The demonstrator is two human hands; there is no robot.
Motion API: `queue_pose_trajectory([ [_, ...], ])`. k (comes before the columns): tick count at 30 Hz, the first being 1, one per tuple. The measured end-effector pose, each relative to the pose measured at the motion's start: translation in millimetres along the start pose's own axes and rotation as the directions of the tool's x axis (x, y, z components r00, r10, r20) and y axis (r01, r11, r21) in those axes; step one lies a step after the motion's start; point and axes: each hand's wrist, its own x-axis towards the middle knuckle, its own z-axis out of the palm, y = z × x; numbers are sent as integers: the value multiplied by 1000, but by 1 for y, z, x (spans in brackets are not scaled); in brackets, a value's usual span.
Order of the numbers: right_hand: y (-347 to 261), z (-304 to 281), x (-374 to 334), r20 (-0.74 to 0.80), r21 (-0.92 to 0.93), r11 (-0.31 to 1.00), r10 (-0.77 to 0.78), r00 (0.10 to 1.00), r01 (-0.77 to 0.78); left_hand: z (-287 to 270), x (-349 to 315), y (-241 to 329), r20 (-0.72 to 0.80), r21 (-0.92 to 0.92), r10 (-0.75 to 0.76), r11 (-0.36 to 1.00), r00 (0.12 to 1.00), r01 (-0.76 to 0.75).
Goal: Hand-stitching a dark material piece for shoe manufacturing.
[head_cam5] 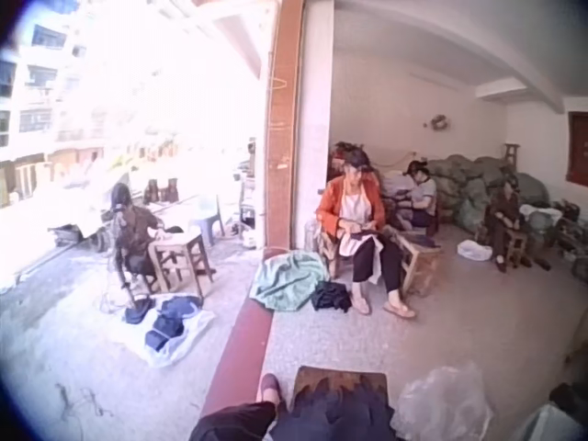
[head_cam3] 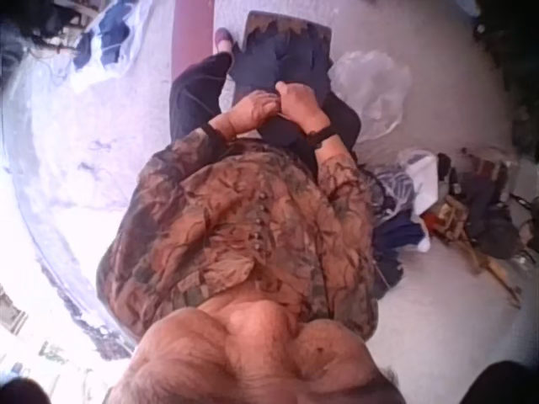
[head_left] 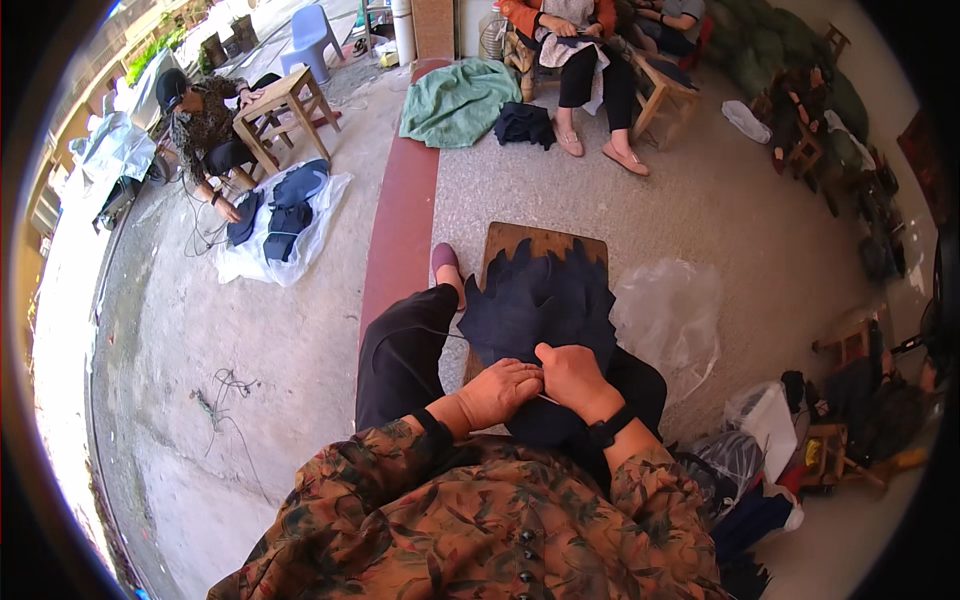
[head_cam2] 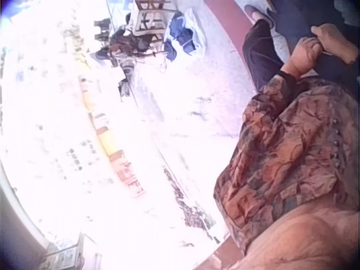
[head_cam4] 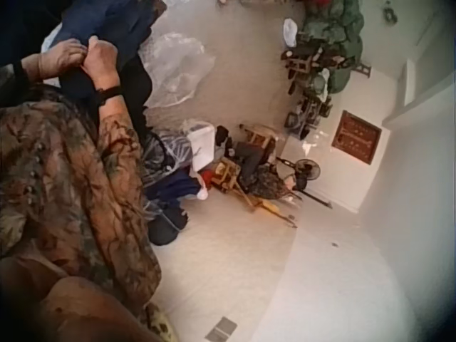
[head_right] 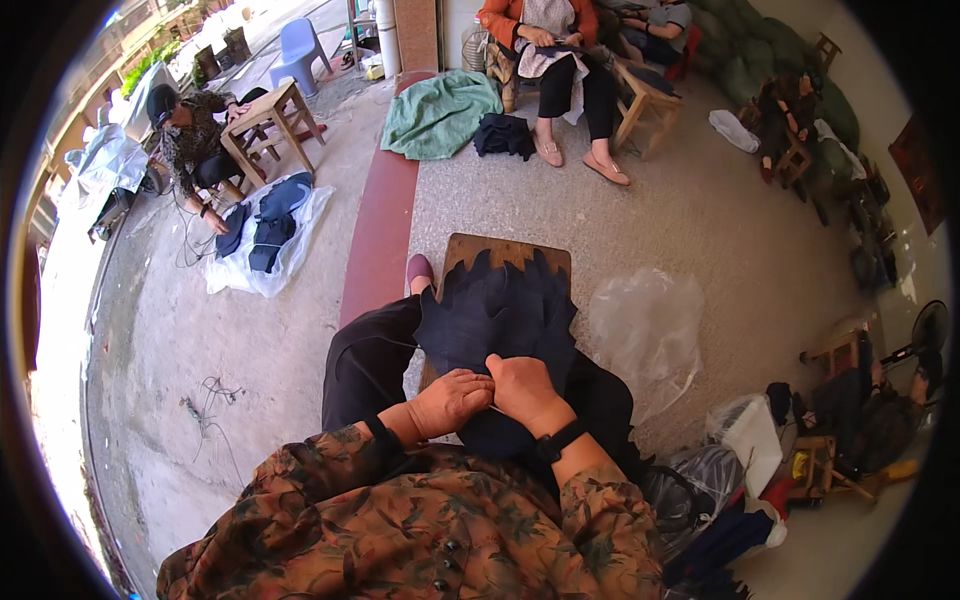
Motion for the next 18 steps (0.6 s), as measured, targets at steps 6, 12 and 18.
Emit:
queue_pose_trajectory([
  [6,62,-7,-6,148,988,-116,446,883,-106,5,2,-1,-22,-12,-43,999,999,42],
  [12,45,-38,-27,321,406,864,171,932,-298,0,-2,1,-11,9,-83,997,997,83],
  [18,79,-46,-48,-163,722,-543,469,868,428,1,4,1,-13,16,-49,999,999,49],
])
